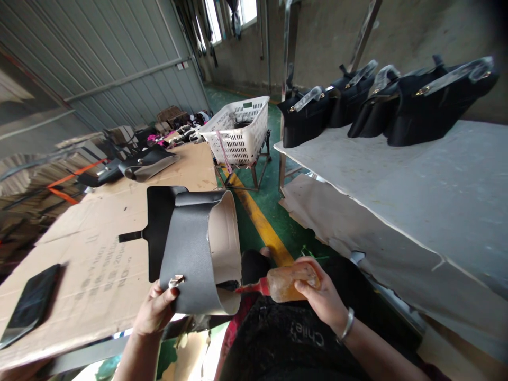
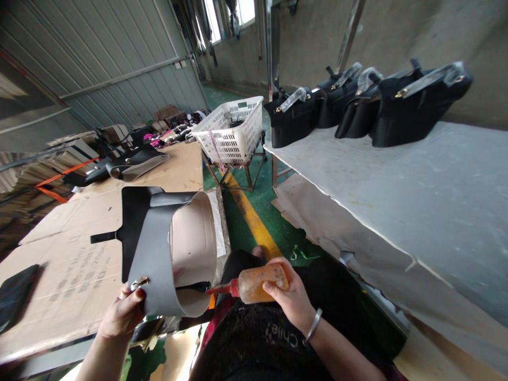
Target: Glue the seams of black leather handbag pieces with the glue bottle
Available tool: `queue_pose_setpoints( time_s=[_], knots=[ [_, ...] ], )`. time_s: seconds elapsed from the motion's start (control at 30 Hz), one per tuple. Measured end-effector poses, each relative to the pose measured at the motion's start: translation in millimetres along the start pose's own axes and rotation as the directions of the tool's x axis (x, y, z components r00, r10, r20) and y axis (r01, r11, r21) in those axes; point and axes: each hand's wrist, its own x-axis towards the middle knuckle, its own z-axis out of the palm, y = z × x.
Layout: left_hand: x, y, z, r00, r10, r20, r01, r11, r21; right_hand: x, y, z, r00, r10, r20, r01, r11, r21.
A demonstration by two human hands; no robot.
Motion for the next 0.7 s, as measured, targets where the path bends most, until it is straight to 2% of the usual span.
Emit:
queue_pose_setpoints(
  time_s=[0.1, 0.2, 0.3, 0.4, 0.47, 0.7],
  knots=[
    [5, 2, -3.8, 0.999, -0.029, 0.039, 0.028, 0.999, 0.016, 2, -5, -1, 0.999, -0.038, -0.022, 0.037, 0.999, -0.009],
    [10, 5, -4.5, 0.997, -0.056, 0.052, 0.055, 0.998, 0.03, 3, -10, -2, 0.995, -0.093, 0.036, 0.094, 0.994, -0.049],
    [12, 8, 2.5, 0.996, -0.08, 0.041, 0.077, 0.995, 0.055, 3, -11, 0, 0.998, -0.067, 0.0, 0.067, 0.997, -0.048],
    [14, 14, 12.3, 0.998, -0.057, 0.017, 0.057, 0.998, 0.02, 6, -8, 3, 0.993, 0.027, -0.118, -0.016, 0.995, 0.099],
    [16, 21, 16.7, 1.0, -0.028, 0.013, 0.028, 1.0, -0.006, 9, -8, 5, 0.985, 0.072, -0.157, -0.036, 0.975, 0.221],
    [34, 59, 29.7, 0.994, -0.027, 0.103, 0.031, 0.999, -0.03, 14, -16, 1, 0.982, 0.148, -0.121, -0.074, 0.876, 0.476]
  ],
)
